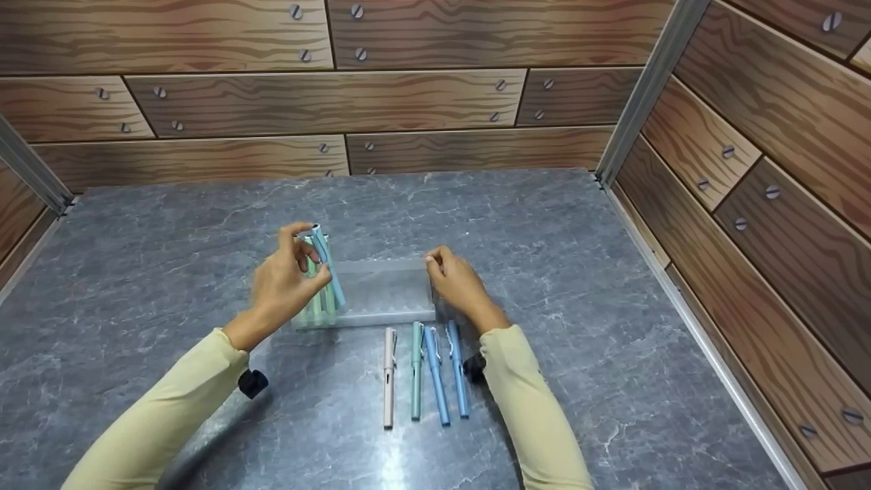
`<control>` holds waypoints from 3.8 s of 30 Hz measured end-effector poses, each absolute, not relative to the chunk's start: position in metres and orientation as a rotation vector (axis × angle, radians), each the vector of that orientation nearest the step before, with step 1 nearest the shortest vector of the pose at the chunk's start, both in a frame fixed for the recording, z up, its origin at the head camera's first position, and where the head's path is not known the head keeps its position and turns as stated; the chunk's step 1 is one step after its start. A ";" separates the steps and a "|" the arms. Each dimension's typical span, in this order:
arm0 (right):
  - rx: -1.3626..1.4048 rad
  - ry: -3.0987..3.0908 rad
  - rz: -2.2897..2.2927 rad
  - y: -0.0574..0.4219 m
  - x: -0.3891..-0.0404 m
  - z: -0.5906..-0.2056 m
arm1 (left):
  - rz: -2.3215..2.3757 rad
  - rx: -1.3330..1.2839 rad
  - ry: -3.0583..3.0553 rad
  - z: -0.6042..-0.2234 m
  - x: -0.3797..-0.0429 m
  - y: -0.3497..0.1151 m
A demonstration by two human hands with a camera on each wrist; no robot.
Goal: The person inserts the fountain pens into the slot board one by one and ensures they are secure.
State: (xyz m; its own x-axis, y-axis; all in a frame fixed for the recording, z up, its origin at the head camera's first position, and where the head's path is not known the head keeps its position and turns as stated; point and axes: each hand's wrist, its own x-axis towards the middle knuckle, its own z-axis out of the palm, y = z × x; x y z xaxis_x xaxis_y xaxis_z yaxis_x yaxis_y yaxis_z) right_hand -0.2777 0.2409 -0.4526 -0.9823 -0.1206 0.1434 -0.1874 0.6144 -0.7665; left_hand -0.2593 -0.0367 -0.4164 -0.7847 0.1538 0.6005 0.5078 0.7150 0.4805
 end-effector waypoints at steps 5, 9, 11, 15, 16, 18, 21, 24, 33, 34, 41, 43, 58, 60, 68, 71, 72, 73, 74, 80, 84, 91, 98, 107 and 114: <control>0.268 -2.762 1.323 0.240 -0.278 -0.452 | -0.851 -0.505 -2.395 -0.418 -0.260 -0.037; 0.255 -2.782 1.304 0.240 -0.277 -0.451 | -0.821 -0.514 -2.401 -0.421 -0.261 -0.037; 0.244 -2.793 1.289 0.240 -0.277 -0.451 | -0.808 -0.519 -2.409 -0.422 -0.261 -0.036; 0.230 -2.798 1.307 0.240 -0.277 -0.451 | -0.797 -0.518 -2.431 -0.425 -0.261 -0.034; 0.230 -2.796 1.317 0.240 -0.277 -0.451 | -0.796 -0.518 -2.435 -0.426 -0.261 -0.033; 0.229 -2.789 1.338 0.240 -0.277 -0.451 | -0.800 -0.519 -2.446 -0.427 -0.261 -0.033; 0.236 -2.778 1.347 0.239 -0.277 -0.452 | -0.808 -0.530 -2.456 -0.428 -0.262 -0.032; 0.243 -2.764 1.356 0.239 -0.277 -0.452 | -0.818 -0.542 -2.468 -0.428 -0.263 -0.031; 0.248 -2.744 1.334 0.240 -0.278 -0.453 | -0.826 -0.520 -2.499 -0.429 -0.264 -0.029; 0.252 -2.745 1.333 0.240 -0.278 -0.453 | -0.823 -0.519 -2.501 -0.429 -0.264 -0.029; 0.261 -2.777 1.298 0.241 -0.278 -0.452 | -0.795 -0.517 -2.521 -0.430 -0.263 -0.027; 0.257 -2.765 1.304 0.241 -0.278 -0.453 | -0.793 -0.518 -2.529 -0.430 -0.264 -0.027; 0.262 -2.763 1.337 0.241 -0.277 -0.451 | -0.783 -0.530 -2.568 -0.430 -0.265 -0.027; 0.258 -2.767 1.333 0.241 -0.276 -0.451 | -0.787 -0.529 -2.576 -0.430 -0.265 -0.027; 0.277 -2.764 1.303 0.242 -0.278 -0.452 | -0.766 -0.540 -2.621 -0.428 -0.265 -0.026; 0.278 -2.762 1.306 0.242 -0.277 -0.452 | -0.754 -0.549 -2.631 -0.427 -0.266 -0.026; 0.274 -2.763 1.308 0.242 -0.277 -0.452 | -0.753 -0.547 -2.635 -0.426 -0.266 -0.027; 0.270 -2.765 1.309 0.241 -0.277 -0.452 | -0.754 -0.547 -2.636 -0.426 -0.266 -0.027; 0.265 -2.766 1.310 0.241 -0.277 -0.452 | -0.753 -0.545 -2.639 -0.426 -0.266 -0.027; 0.256 -2.759 1.328 0.240 -0.277 -0.454 | -0.757 -0.532 -2.650 -0.425 -0.267 -0.028; 0.256 -2.752 1.332 0.240 -0.277 -0.453 | -0.762 -0.530 -2.654 -0.424 -0.267 -0.029; 0.236 -2.766 1.341 0.240 -0.277 -0.452 | -0.775 -0.559 -2.642 -0.420 -0.265 -0.030; 0.236 -2.777 1.321 0.240 -0.277 -0.452 | -0.767 -0.604 -2.625 -0.421 -0.258 -0.029; 0.242 -2.774 1.302 0.240 -0.278 -0.453 | -0.762 -0.639 -2.691 -0.419 -0.249 -0.022; 0.244 -2.764 1.310 0.240 -0.278 -0.453 | -0.781 -0.658 -2.691 -0.420 -0.243 -0.018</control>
